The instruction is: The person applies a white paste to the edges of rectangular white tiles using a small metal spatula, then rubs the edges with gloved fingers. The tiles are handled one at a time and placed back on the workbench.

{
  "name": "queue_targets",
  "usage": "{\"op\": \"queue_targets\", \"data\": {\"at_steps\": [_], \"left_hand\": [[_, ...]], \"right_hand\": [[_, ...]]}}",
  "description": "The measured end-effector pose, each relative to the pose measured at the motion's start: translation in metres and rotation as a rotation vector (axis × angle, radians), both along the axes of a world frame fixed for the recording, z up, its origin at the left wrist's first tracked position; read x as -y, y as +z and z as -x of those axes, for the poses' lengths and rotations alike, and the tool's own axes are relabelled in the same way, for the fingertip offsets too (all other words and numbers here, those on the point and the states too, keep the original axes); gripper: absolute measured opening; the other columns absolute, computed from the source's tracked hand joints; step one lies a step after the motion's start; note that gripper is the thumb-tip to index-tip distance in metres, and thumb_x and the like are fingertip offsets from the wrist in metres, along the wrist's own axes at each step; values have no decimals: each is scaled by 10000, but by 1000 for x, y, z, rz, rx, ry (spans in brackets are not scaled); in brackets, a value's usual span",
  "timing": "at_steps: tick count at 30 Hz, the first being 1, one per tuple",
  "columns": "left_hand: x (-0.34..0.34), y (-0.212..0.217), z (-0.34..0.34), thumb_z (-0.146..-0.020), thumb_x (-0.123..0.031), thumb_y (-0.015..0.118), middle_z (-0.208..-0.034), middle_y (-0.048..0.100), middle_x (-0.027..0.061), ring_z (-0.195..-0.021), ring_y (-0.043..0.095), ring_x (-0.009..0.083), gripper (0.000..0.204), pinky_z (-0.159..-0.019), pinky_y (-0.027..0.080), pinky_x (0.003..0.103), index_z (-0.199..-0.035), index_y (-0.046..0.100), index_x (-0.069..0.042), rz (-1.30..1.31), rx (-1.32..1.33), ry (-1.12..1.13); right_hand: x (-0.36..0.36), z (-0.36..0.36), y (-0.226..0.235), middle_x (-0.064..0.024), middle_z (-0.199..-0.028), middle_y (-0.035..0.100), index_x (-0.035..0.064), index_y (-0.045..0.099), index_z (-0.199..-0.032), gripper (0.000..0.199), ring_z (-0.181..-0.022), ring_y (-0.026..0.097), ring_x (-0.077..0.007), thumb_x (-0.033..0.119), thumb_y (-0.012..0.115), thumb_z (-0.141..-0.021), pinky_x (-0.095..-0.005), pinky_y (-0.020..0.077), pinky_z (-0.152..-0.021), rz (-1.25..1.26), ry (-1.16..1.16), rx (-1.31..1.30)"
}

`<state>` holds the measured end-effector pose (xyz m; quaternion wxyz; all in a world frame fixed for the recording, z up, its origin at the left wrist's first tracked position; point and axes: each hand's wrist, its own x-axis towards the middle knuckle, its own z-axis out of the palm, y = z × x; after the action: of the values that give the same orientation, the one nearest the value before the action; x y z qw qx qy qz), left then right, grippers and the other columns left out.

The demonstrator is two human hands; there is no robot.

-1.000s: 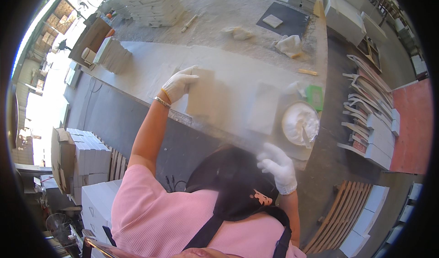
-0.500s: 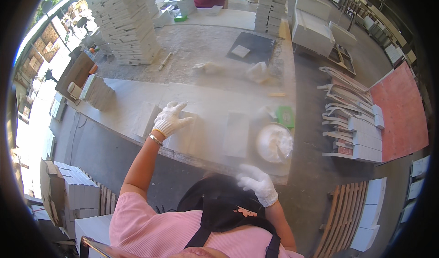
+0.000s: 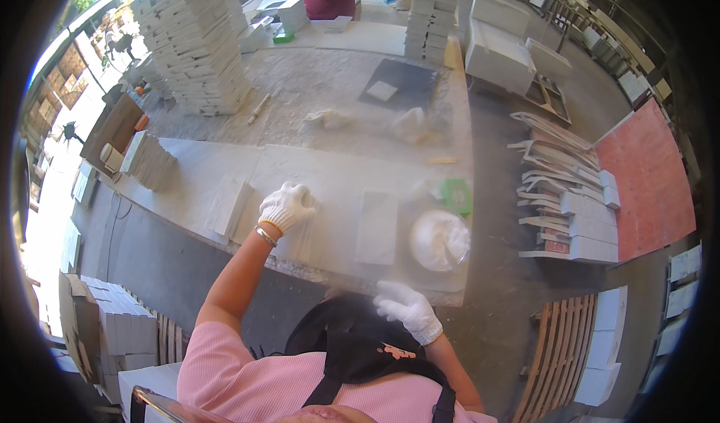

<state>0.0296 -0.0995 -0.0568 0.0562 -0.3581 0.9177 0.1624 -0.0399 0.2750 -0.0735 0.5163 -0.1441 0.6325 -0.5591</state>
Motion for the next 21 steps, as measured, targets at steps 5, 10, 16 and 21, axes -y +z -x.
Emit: {"op": "queue_targets", "data": {"at_steps": [5,10,16,21], "left_hand": [[-6,-10,-1,-794,-564,740,-1411,566,193,-1174,667,444,674,-927,572,552,-1357,628,-212,78,17,22],[-5,-12,6,-809,-549,733,-1324,615,245,-1150,677,457,581,-934,570,556,-1247,693,-170,54,43,17],[-8,-9,10,-835,-526,704,-1322,613,270,-1135,683,469,538,-930,572,550,-1226,705,-157,30,52,59],[-15,-12,-1,-743,-579,786,-1640,302,306,-1224,646,492,976,-984,564,548,-1577,446,-203,24,8,81]], "right_hand": [[-1,-1,-22,-83,-1148,763,43,621,-1437,492,-900,724,-135,167,747,-978,-272,568,-741,-63,25,-47],[-1,3,-38,-74,-1116,768,52,639,-1425,483,-882,720,-128,208,743,-980,-268,571,-733,-79,37,-81],[3,12,-42,-97,-1062,777,34,672,-1373,446,-837,755,-175,240,717,-980,-291,594,-684,-138,51,-73],[4,14,-43,-126,-1019,783,-13,687,-1307,391,-803,770,-210,203,699,-980,-309,611,-638,-122,24,-61]]}}
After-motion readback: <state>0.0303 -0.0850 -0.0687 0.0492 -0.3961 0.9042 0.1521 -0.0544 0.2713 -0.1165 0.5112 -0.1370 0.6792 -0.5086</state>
